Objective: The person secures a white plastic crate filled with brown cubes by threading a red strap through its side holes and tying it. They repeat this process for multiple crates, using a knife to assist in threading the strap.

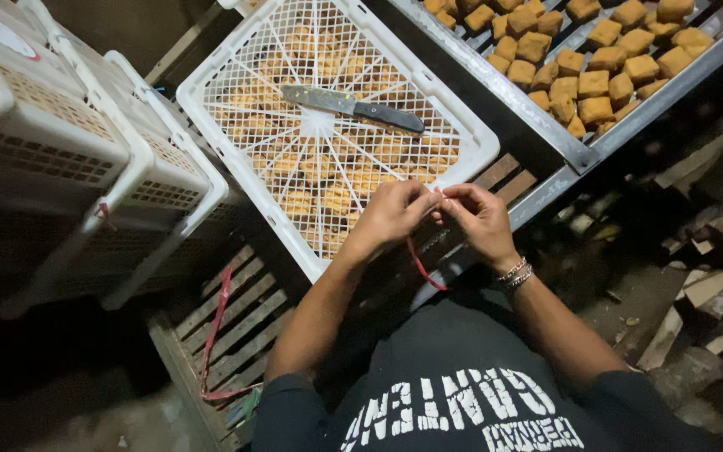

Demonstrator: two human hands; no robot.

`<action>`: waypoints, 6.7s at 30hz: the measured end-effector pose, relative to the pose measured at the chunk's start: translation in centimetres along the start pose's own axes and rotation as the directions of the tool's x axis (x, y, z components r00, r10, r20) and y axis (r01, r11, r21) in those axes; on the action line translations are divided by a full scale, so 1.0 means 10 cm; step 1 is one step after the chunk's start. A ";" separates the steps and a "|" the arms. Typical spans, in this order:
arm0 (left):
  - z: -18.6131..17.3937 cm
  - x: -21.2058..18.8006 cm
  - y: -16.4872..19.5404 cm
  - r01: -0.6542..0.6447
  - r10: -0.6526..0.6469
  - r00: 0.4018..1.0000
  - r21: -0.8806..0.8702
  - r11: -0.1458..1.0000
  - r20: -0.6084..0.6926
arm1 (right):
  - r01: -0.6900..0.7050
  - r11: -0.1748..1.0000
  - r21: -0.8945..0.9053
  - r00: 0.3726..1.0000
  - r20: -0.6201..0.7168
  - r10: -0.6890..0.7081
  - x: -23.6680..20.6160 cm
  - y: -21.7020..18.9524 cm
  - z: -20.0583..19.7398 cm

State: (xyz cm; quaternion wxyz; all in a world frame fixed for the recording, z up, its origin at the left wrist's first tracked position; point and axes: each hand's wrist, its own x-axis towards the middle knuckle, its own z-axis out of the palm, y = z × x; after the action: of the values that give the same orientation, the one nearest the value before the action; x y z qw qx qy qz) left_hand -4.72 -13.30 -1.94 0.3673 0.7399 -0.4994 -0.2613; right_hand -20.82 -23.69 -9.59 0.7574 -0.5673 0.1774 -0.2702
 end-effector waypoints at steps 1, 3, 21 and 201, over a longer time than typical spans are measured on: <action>0.01 0.00 0.01 -0.015 0.016 1.000 -0.054 0.998 0.007 | 0.017 0.998 -0.054 1.000 0.008 -0.016 0.00 0.00 0.00; 0.05 0.03 0.02 -0.037 0.038 0.999 0.070 0.997 -0.016 | 0.038 0.989 -0.144 0.999 0.028 -0.034 0.00 0.01 -0.02; -0.03 0.14 -0.16 -0.397 0.390 0.917 0.300 0.867 0.088 | 0.480 0.400 -0.781 0.796 0.197 -0.572 0.03 -0.30 0.05; 1.78 -0.61 -0.55 -0.230 -0.003 0.891 -0.458 0.859 -0.454 | 0.306 0.600 -0.739 0.902 0.025 -0.430 0.84 -0.24 0.02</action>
State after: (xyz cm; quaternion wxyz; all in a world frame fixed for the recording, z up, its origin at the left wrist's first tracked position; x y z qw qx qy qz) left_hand -17.32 -11.37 -16.77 0.6640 0.6272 -0.3624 -0.1853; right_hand -14.52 -29.14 -6.94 0.3801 -0.8214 0.2072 -0.3713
